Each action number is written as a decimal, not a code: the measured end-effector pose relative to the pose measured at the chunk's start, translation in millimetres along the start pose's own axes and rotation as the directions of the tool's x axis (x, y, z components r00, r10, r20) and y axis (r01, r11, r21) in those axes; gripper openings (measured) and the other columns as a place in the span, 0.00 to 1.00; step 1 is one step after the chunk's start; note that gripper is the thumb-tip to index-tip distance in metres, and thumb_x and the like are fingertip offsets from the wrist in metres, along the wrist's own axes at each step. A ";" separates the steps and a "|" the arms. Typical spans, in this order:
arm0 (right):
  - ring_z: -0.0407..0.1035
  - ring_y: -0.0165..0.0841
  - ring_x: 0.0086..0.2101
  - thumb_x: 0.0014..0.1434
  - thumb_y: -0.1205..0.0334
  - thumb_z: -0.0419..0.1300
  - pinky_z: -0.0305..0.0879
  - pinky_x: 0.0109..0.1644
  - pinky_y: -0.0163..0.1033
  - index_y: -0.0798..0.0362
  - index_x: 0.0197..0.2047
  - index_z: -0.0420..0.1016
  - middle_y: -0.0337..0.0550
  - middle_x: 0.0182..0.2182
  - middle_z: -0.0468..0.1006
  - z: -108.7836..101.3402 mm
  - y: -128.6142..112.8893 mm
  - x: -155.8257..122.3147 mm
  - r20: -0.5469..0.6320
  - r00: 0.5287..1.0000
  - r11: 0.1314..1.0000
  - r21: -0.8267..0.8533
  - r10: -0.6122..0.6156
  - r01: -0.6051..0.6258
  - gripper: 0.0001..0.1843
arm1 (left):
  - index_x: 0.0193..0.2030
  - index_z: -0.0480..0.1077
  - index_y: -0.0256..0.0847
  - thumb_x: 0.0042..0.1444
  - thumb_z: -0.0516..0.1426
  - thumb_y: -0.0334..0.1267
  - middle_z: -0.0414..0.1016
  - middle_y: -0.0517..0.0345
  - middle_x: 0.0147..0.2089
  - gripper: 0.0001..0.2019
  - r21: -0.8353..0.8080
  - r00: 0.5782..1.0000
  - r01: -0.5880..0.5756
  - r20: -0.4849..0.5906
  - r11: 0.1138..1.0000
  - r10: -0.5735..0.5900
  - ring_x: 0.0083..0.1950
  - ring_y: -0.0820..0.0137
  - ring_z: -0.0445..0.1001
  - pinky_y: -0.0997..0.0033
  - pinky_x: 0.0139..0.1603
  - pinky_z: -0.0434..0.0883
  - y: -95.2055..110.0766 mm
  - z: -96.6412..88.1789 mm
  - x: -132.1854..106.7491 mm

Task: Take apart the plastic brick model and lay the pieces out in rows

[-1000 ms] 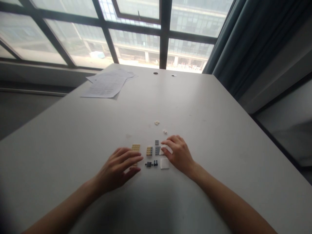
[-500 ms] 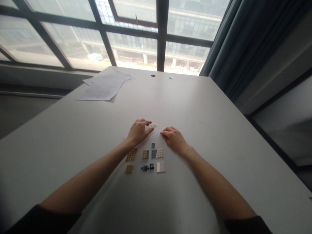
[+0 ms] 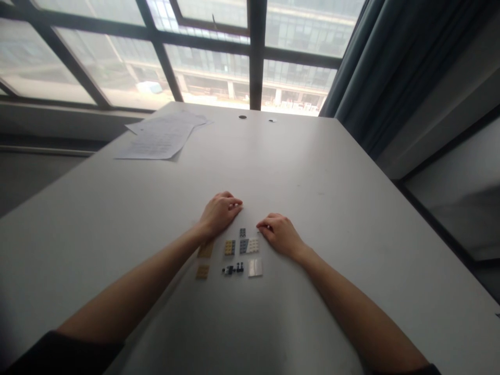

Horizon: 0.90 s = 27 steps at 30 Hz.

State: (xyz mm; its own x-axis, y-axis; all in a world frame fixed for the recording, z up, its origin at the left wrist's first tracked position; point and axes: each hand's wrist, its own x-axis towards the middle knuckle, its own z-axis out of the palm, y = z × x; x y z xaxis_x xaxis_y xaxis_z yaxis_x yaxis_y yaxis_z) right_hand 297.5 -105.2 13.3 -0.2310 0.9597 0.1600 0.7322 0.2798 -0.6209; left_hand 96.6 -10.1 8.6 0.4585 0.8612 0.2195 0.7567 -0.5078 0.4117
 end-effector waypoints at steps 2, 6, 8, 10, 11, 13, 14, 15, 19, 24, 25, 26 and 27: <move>0.69 0.29 0.31 0.59 0.67 0.60 0.63 0.38 0.35 0.52 0.37 0.80 0.41 0.32 0.77 1.2 -3.4 0.1 0.024 1.000 1.000 0.015 0.004 -0.004 0.07 | 0.42 0.78 0.45 0.58 0.55 0.40 0.75 0.55 0.42 0.11 -0.031 0.998 -0.053 0.028 0.998 0.054 0.46 0.64 0.71 0.64 0.51 0.68 -6.2 -2.8 -6.7; 0.67 0.29 0.30 0.58 0.66 0.61 0.63 0.36 0.34 0.51 0.35 0.80 0.40 0.31 0.76 4.9 -9.1 -0.5 0.038 0.999 1.000 0.030 0.005 -0.006 0.06 | 0.43 0.77 0.47 0.57 0.55 0.37 0.75 0.57 0.42 0.11 -0.080 0.988 -0.132 0.069 0.988 0.137 0.46 0.66 0.71 0.65 0.52 0.67 -14.9 -8.2 -15.6; 0.67 0.28 0.29 0.58 0.65 0.60 0.63 0.36 0.34 0.51 0.36 0.80 0.40 0.31 0.75 5.9 -8.9 -0.9 0.021 1.000 0.999 0.051 0.010 -0.011 0.06 | 0.48 0.75 0.46 0.55 0.56 0.37 0.75 0.57 0.41 0.14 -0.093 0.988 -0.133 0.063 0.987 0.139 0.46 0.66 0.71 0.65 0.52 0.68 -17.1 -10.2 -17.7; 0.67 0.28 0.28 0.58 0.65 0.60 0.64 0.36 0.34 0.51 0.38 0.79 0.39 0.31 0.75 6.0 -6.5 -0.3 -0.015 1.000 0.997 0.075 0.023 -0.022 0.07 | 0.51 0.73 0.44 0.53 0.57 0.37 0.75 0.57 0.40 0.17 -0.094 0.992 -0.113 0.043 0.989 0.118 0.45 0.65 0.71 0.64 0.52 0.68 -18.1 -11.3 -19.0; 0.67 0.28 0.28 0.58 0.65 0.60 0.64 0.36 0.35 0.51 0.39 0.79 0.39 0.32 0.75 5.8 -4.9 0.7 -0.031 0.999 0.996 0.082 0.030 -0.027 0.07 | 0.50 0.73 0.43 0.53 0.58 0.37 0.74 0.56 0.40 0.16 -0.092 0.994 -0.103 0.031 0.990 0.106 0.45 0.64 0.71 0.63 0.51 0.68 -18.2 -11.6 -19.4; 0.67 0.28 0.28 0.58 0.66 0.60 0.65 0.36 0.35 0.51 0.40 0.79 0.40 0.33 0.76 5.2 -1.7 4.2 -0.047 0.998 0.996 0.082 0.036 -0.032 0.08 | 0.44 0.75 0.42 0.53 0.58 0.39 0.74 0.54 0.41 0.12 -0.086 0.996 -0.091 0.017 0.992 0.093 0.45 0.63 0.70 0.62 0.51 0.68 -17.6 -11.4 -19.6; 0.67 0.28 0.28 0.58 0.66 0.60 0.65 0.37 0.35 0.52 0.41 0.79 0.40 0.33 0.76 5.0 -0.5 6.7 -0.048 0.998 0.996 0.077 0.037 -0.033 0.09 | 0.41 0.76 0.43 0.54 0.57 0.40 0.74 0.54 0.41 0.10 -0.084 0.996 -0.091 0.015 0.992 0.093 0.45 0.63 0.70 0.61 0.51 0.68 -16.9 -10.9 -19.3; 0.67 0.27 0.28 0.58 0.67 0.60 0.65 0.37 0.35 0.52 0.42 0.79 0.40 0.34 0.75 4.9 0.4 9.7 -0.048 0.998 0.997 0.071 0.036 -0.033 0.09 | 0.39 0.77 0.44 0.54 0.57 0.40 0.74 0.54 0.41 0.09 -0.083 0.995 -0.093 0.016 0.992 0.095 0.45 0.63 0.70 0.61 0.50 0.68 -15.9 -10.2 -18.7; 0.67 0.28 0.30 0.55 0.70 0.61 0.65 0.40 0.34 0.52 0.46 0.78 0.41 0.37 0.75 7.3 0.7 24.1 -0.047 0.999 0.999 0.053 0.007 -0.004 0.14 | 0.38 0.78 0.46 0.56 0.56 0.37 0.75 0.55 0.40 0.09 -0.086 0.993 -0.115 0.028 0.990 0.117 0.45 0.63 0.70 0.62 0.50 0.67 -8.8 -5.6 -13.8; 0.67 0.28 0.30 0.56 0.68 0.61 0.64 0.39 0.34 0.53 0.46 0.78 0.41 0.36 0.75 13.5 -1.1 39.6 -0.024 0.999 0.999 0.023 -0.035 0.035 0.13 | 0.42 0.76 0.45 0.53 0.59 0.38 0.75 0.56 0.39 0.10 -0.089 0.994 -0.110 0.016 0.990 0.111 0.44 0.63 0.71 0.62 0.49 0.68 -2.5 -4.2 -11.7; 0.67 0.28 0.30 0.57 0.68 0.61 0.64 0.39 0.34 0.53 0.45 0.78 0.41 0.35 0.75 14.4 -1.2 41.7 -0.027 0.999 0.999 0.017 -0.040 0.040 0.12 | 0.43 0.76 0.45 0.53 0.60 0.39 0.75 0.56 0.39 0.10 -0.089 0.995 -0.102 0.008 0.991 0.103 0.44 0.63 0.71 0.62 0.48 0.68 -3.0 -5.5 -13.1; 0.67 0.28 0.30 0.57 0.67 0.61 0.63 0.39 0.34 0.52 0.43 0.79 0.40 0.34 0.74 15.0 -1.4 43.5 -0.030 0.999 0.999 0.012 -0.042 0.042 0.10 | 0.43 0.76 0.44 0.53 0.60 0.39 0.75 0.56 0.39 0.10 -0.090 0.995 -0.095 0.000 0.991 0.095 0.44 0.63 0.71 0.62 0.48 0.68 -4.4 -7.5 -15.0; 0.66 0.27 0.30 0.58 0.67 0.60 0.63 0.39 0.34 0.52 0.42 0.79 0.40 0.34 0.74 15.3 -1.5 45.0 -0.032 0.999 0.999 0.005 -0.041 0.041 0.09 | 0.42 0.75 0.44 0.53 0.60 0.40 0.75 0.56 0.39 0.10 -0.090 0.996 -0.088 -0.009 0.992 0.087 0.44 0.63 0.71 0.63 0.48 0.68 -6.3 -10.1 -17.5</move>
State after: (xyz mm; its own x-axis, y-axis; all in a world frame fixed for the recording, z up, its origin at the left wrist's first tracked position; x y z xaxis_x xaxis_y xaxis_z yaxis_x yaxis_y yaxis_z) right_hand 276.2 -62.8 9.7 -0.2399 0.9478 0.2100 0.7187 0.3188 -0.6179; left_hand 79.1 -21.8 11.0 0.5188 0.8137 0.2623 0.6685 -0.5773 0.4688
